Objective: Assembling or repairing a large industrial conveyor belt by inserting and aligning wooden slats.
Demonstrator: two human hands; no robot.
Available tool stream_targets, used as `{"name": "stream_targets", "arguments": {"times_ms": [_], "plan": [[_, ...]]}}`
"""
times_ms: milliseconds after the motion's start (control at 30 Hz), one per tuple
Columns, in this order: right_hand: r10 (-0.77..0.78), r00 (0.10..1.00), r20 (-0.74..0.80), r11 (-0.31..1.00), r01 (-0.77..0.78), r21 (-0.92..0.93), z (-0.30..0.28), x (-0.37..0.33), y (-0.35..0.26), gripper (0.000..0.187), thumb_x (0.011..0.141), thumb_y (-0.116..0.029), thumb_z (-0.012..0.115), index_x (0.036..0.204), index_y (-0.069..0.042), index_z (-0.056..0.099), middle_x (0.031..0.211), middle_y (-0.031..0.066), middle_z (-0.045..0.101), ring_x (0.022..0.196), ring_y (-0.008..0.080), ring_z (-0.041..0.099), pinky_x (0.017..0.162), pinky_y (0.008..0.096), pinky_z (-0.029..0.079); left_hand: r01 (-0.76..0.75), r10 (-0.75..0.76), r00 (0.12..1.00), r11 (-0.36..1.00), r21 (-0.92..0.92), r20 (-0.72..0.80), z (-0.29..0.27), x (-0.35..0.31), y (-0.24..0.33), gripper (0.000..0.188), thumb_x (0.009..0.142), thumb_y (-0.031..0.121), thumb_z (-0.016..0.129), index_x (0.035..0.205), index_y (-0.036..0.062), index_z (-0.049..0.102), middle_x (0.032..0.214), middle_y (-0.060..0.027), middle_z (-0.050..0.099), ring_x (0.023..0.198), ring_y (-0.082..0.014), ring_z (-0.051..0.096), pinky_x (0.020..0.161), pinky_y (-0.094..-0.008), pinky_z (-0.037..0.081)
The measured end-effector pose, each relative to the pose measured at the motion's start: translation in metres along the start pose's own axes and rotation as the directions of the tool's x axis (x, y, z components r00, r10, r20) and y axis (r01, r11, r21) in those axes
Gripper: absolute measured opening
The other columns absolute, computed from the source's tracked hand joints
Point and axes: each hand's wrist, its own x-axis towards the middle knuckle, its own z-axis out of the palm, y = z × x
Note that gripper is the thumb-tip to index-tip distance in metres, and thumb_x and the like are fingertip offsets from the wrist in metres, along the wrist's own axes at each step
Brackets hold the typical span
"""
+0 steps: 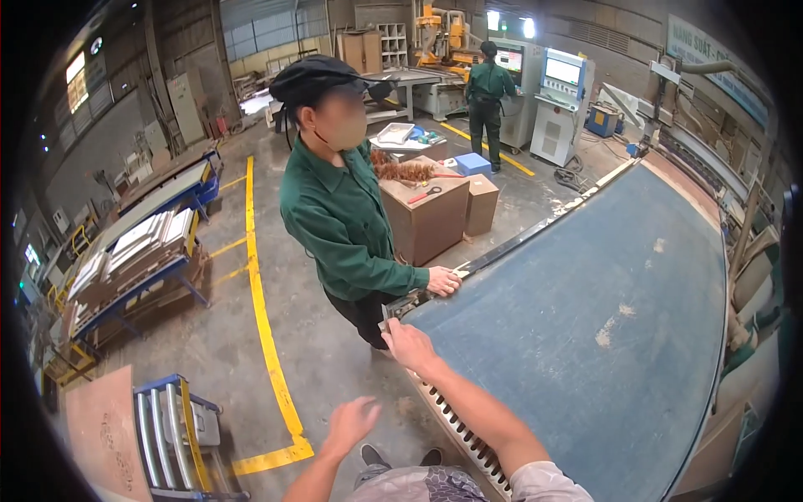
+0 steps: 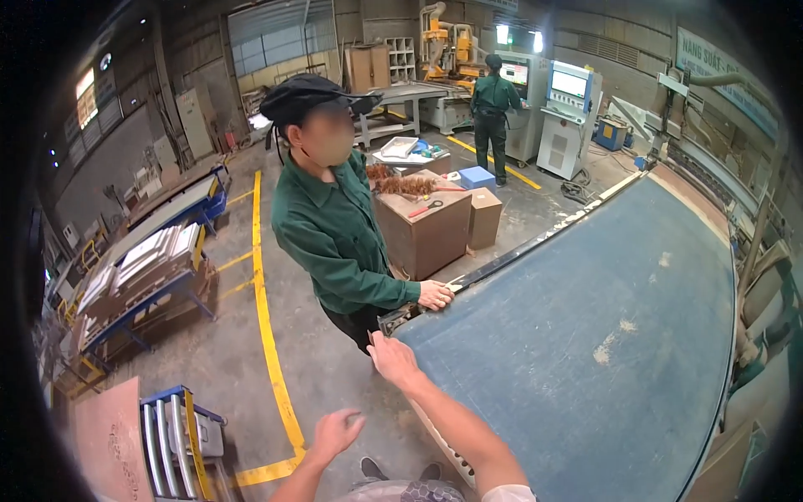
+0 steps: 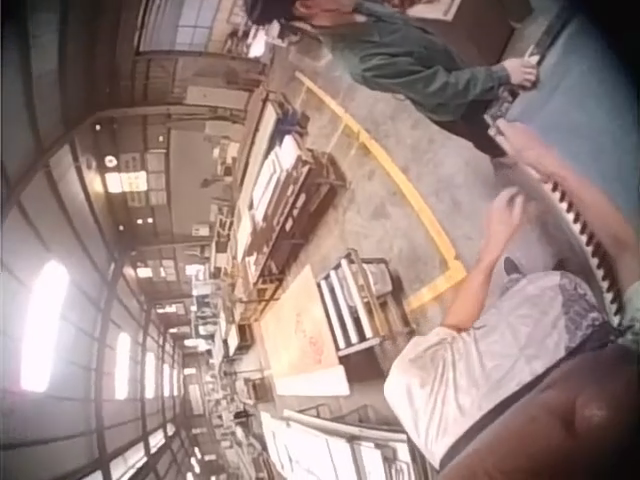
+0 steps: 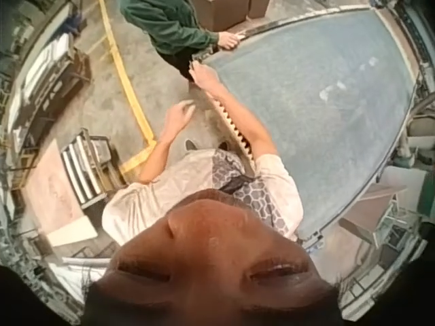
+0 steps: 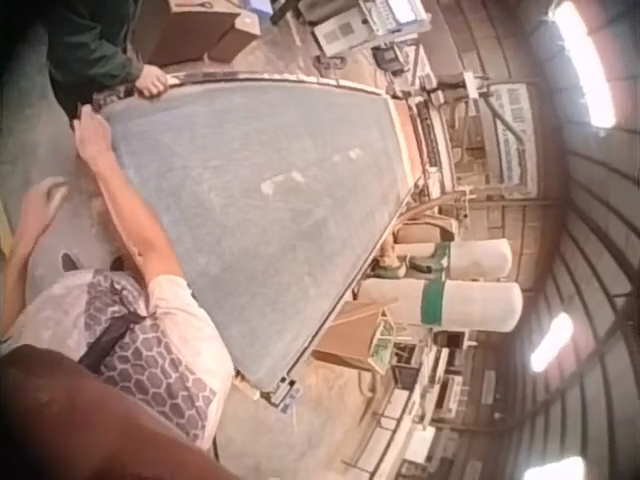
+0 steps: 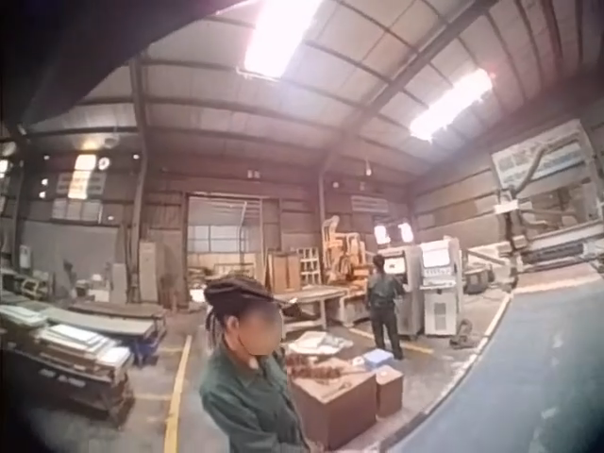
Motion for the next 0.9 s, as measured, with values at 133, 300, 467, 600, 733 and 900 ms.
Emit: {"name": "stream_targets", "arguments": {"times_ms": [133,300,467,600,733,900], "plan": [[-0.034,0.999,-0.019,0.999,0.034,0.016,0.002,0.023,-0.006,0.028,0.1,-0.028,0.058,0.106,-0.002,0.048,0.084,0.0253,0.067,0.082,0.0466,0.065,0.07,0.0554,0.051,0.297,-0.344,0.922,0.922,0.248,0.175,0.058,-0.049,-0.139,0.045,0.084,0.046,0.072,0.12,0.018,0.074,0.108,-0.0158,0.074,0.103,-0.0364,0.07,0.091,-0.0465,0.056],[0.026,0.994,-0.102,0.994,-0.015,0.109,-0.004,0.038,-0.032,0.026,0.101,-0.026,0.056,0.108,-0.003,0.046,0.096,0.027,0.066,0.086,0.0484,0.063,0.072,0.0552,0.051,0.422,-0.557,0.734,0.823,0.381,0.388,0.112,-0.094,-0.257,0.055,0.085,0.053,0.07,0.128,0.0186,0.07,0.128,-0.0155,0.068,0.121,-0.0333,0.064,0.101,-0.0444,0.052],[0.043,0.992,-0.12,0.997,-0.034,0.076,0.007,0.036,-0.024,0.025,0.1,-0.024,0.057,0.109,-0.003,0.047,0.097,0.0268,0.065,0.088,0.0482,0.063,0.074,0.055,0.051,0.476,-0.6,0.648,0.8,0.366,0.468,0.129,-0.102,-0.31,0.058,0.085,0.051,0.067,0.132,0.016,0.067,0.133,-0.0152,0.066,0.125,-0.0327,0.062,0.105,-0.0443,0.05],[0.034,0.992,-0.12,0.996,-0.024,0.083,0.004,0.035,-0.027,0.028,0.1,-0.024,0.056,0.111,-0.001,0.047,0.099,0.0271,0.065,0.091,0.0475,0.063,0.075,0.0533,0.051,0.508,-0.631,0.568,0.774,0.378,0.528,0.126,-0.123,-0.327,0.06,0.085,0.05,0.065,0.134,0.0145,0.066,0.137,-0.015,0.064,0.127,-0.0323,0.06,0.107,-0.0443,0.048],[0.048,0.991,-0.122,0.997,-0.041,0.058,0.001,0.034,-0.031,0.028,0.1,-0.023,0.056,0.114,-0.001,0.048,0.101,0.0273,0.065,0.092,0.0471,0.064,0.077,0.0533,0.051,0.484,-0.608,0.617,0.794,0.368,0.5,0.114,-0.1,-0.329,0.061,0.085,0.049,0.064,0.136,0.0146,0.065,0.136,-0.016,0.064,0.127,-0.0331,0.061,0.107,-0.0444,0.048],[0.065,0.972,-0.227,0.992,-0.038,0.122,-0.002,0.031,-0.033,0.023,0.1,-0.019,0.057,0.113,-0.002,0.049,0.101,0.0237,0.065,0.092,0.0466,0.064,0.076,0.053,0.053,0.445,-0.557,0.642,0.83,0.336,0.527,0.117,-0.078,-0.333,0.061,0.086,0.049,0.064,0.136,0.0143,0.065,0.136,-0.0162,0.064,0.126,-0.033,0.061,0.107,-0.044,0.048]]}}
